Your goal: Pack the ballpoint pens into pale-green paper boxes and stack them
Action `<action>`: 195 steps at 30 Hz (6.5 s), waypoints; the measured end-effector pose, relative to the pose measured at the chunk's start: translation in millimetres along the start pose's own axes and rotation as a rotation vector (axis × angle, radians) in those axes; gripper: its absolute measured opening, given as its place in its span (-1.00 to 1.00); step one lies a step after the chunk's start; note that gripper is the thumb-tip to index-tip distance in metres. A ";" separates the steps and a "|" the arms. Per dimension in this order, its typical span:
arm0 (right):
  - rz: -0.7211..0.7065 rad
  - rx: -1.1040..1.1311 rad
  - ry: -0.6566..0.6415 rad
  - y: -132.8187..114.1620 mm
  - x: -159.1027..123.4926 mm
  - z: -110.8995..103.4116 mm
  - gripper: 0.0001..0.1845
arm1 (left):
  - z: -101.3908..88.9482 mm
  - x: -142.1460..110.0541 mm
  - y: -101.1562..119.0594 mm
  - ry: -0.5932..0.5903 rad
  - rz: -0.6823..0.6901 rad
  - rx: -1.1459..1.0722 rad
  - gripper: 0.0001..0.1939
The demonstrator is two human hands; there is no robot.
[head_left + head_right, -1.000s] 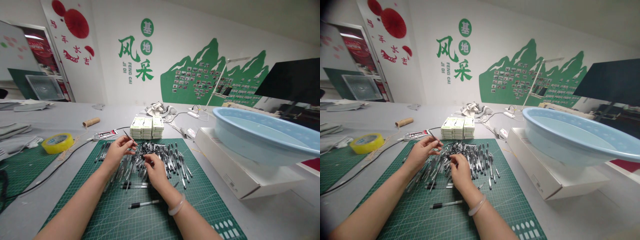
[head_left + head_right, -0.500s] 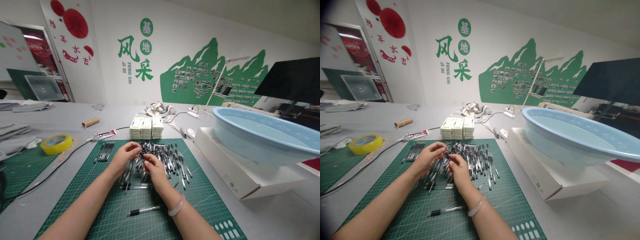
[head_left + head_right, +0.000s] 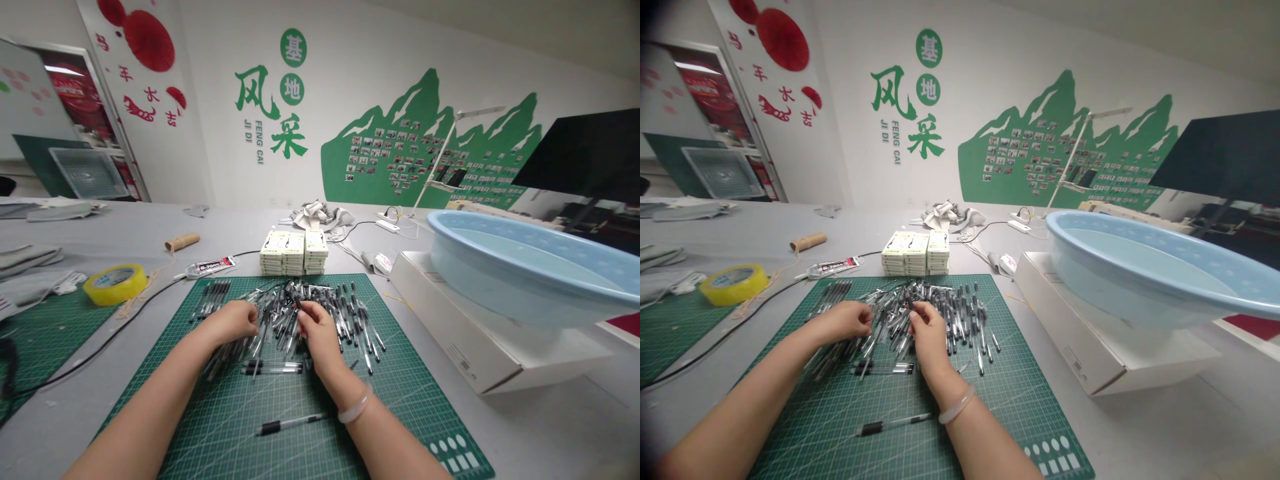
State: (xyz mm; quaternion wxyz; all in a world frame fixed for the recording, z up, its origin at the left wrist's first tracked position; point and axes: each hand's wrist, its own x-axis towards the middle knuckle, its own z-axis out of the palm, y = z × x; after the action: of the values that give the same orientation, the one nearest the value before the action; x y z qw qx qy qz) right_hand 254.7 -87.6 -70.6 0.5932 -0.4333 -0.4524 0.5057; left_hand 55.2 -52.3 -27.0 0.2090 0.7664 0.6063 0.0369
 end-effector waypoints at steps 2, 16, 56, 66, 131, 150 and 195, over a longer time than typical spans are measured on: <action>-0.007 -0.019 0.000 0.3 -0.2 -0.2 -0.74 | -1.8 -2.6 -2.0 -0.060 -0.033 0.007 -0.96; -0.065 -0.075 -0.015 3.0 -0.5 -1.7 -0.76 | 3.2 -7.9 9.4 -0.122 -0.207 0.161 -0.78; -0.351 -0.474 -0.068 -9.1 -8.7 1.0 -0.79 | -18.1 -16.2 36.6 0.045 0.150 -0.884 -0.77; -0.009 -0.088 -0.243 -6.2 -8.2 6.5 -0.81 | -11.9 -13.9 29.8 0.038 0.194 -0.965 -0.75; -0.072 -0.010 0.026 -0.7 6.1 -5.7 -0.89 | -11.8 -28.8 -20.1 0.438 0.055 0.052 -0.73; -0.107 -0.079 -0.079 -6.4 4.9 -8.5 -0.90 | 27.9 -87.9 59.6 -0.067 0.440 0.070 -0.96; 0.041 0.174 -0.313 -3.5 3.8 -4.0 -0.65 | 4.1 0.3 17.1 0.287 0.101 -1.465 -0.72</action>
State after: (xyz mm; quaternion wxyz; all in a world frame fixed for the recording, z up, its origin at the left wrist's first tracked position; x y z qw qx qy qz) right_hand 259.6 -84.4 -67.7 0.5403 -0.3057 -0.4846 0.6162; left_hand 72.2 -56.2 -24.5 0.5829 0.4454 0.4119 0.5405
